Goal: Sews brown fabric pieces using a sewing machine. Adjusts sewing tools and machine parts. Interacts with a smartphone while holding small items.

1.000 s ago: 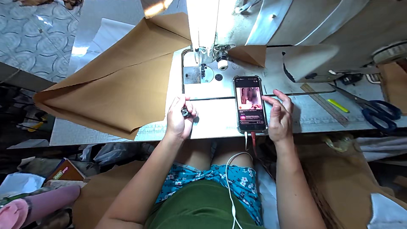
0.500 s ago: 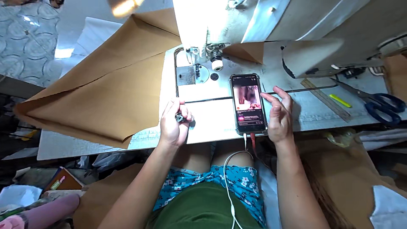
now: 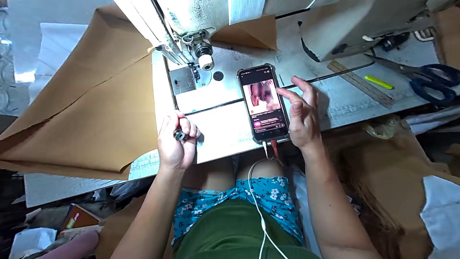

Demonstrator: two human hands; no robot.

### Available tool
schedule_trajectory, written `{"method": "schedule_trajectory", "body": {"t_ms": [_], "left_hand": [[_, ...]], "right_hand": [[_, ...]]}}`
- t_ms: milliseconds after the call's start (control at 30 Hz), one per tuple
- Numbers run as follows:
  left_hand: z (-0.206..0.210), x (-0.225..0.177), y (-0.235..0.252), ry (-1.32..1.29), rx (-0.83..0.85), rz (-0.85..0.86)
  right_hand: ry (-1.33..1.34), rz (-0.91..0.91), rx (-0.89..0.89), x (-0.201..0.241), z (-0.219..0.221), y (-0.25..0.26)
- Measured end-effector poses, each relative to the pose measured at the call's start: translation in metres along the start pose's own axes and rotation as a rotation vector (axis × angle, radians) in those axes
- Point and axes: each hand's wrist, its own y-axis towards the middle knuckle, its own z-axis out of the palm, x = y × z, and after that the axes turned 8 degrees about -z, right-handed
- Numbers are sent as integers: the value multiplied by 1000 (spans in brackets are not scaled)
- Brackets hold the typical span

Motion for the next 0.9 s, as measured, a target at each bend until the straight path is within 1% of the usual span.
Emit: {"method": "schedule_trajectory", "body": {"t_ms": [233, 433, 900], "left_hand": [[2, -1, -1, 6, -7, -2], [2, -1, -2, 4, 21, 6], [2, 0, -3, -10, 33, 2]], "right_hand": [[-24, -11, 29, 1, -1, 1], [-71, -3, 55, 2, -1, 2], [-83, 21, 47, 2, 0, 1]]}}
